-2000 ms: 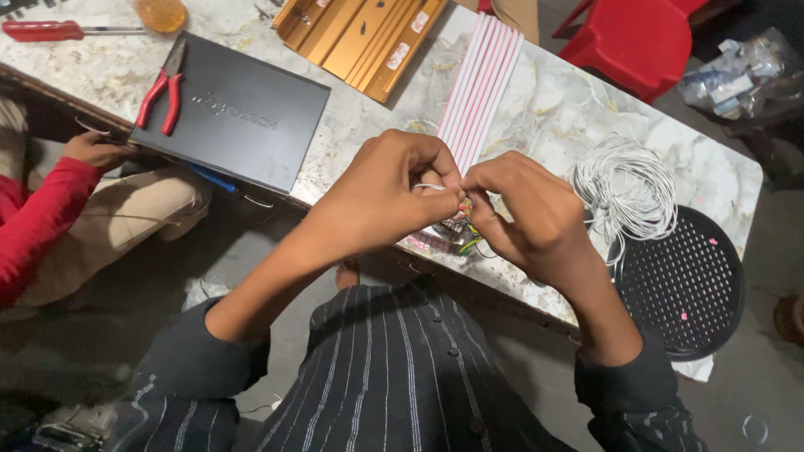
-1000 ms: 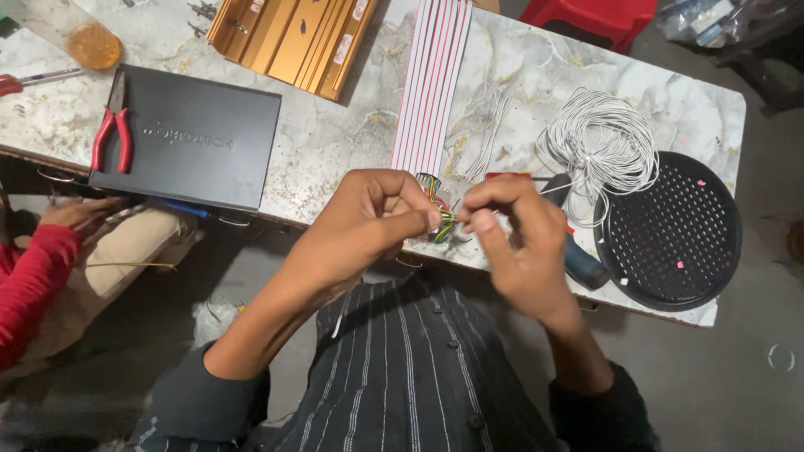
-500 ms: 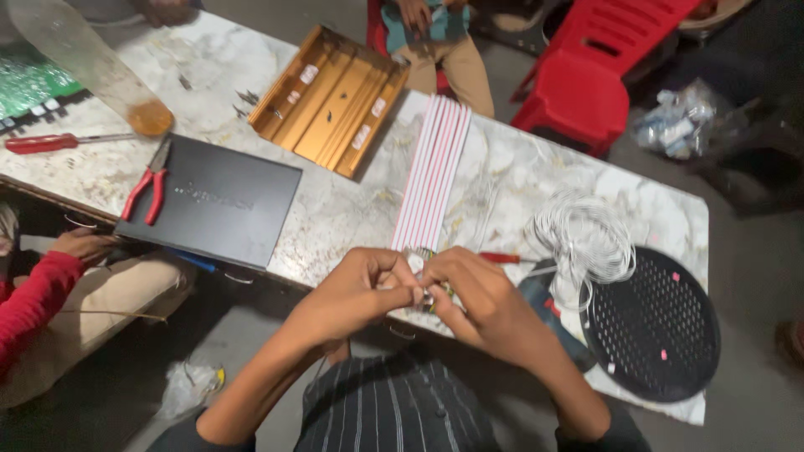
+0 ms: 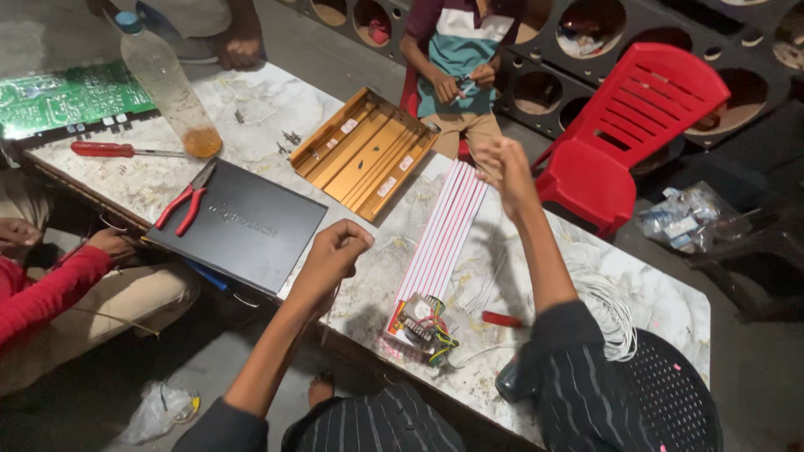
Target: The person strips the insulation from multiple white wires using a wire stripper. They repeatedly pick up a wire, strip the end, and place it on the table.
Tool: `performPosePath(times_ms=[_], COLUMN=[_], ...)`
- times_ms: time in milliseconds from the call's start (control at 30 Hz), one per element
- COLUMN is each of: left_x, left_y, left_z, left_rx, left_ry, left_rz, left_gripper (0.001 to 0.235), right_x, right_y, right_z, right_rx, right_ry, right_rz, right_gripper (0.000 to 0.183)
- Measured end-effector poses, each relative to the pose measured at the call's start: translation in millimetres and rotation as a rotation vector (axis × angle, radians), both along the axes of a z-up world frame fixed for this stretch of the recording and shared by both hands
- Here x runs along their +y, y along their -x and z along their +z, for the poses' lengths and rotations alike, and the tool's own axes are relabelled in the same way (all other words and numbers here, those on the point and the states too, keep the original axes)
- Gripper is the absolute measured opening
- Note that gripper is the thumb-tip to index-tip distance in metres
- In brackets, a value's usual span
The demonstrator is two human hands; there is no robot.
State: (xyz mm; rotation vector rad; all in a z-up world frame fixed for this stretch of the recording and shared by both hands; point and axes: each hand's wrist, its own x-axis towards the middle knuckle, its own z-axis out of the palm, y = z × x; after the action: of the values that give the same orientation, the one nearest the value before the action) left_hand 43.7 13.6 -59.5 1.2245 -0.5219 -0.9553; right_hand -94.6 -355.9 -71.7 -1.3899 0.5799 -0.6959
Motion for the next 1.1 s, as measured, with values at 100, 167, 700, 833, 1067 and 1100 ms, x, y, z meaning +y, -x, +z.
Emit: performPosePath(times_ms=[100, 167, 700, 833, 1067, 1100], left_x=[-19, -25, -27, -22, -10, -9], left_y=[-15, -21, -52, -53, -40, -37], left_z=[-40, -67, -127, -119, -100, -98], left_rx=[-0.052, -0.029, 0.057, 0.087, 0.176, 0.209], left_ry=[-0.038, -0.121, -0.165, -0.172, -0.205, -0.221], left_rz=[0.14, 0.185, 0.089, 0.101, 0.147, 0.156], left_gripper=[0.01, 0.009, 0.006, 0.006, 0.007, 0.007], right_x=[-65, -86, -65, -73, -78, -83], right_y=[-22, -35, -81, -81, -98, -105], right_z=[-37, -55, -66, -69, -78, -79], right_rx=[-0.111, -0.127, -0.007, 0.016, 0.393, 0.264], right_ry=[-0.246, -0.327, -0.387, -0.366, 0.023, 0.024], right_rz=[-0.068, -0.134, -0.255, -0.275, -0.423, -0.402], right_gripper=[0.066, 0.075, 0.073, 0.07, 0.07, 0.075])
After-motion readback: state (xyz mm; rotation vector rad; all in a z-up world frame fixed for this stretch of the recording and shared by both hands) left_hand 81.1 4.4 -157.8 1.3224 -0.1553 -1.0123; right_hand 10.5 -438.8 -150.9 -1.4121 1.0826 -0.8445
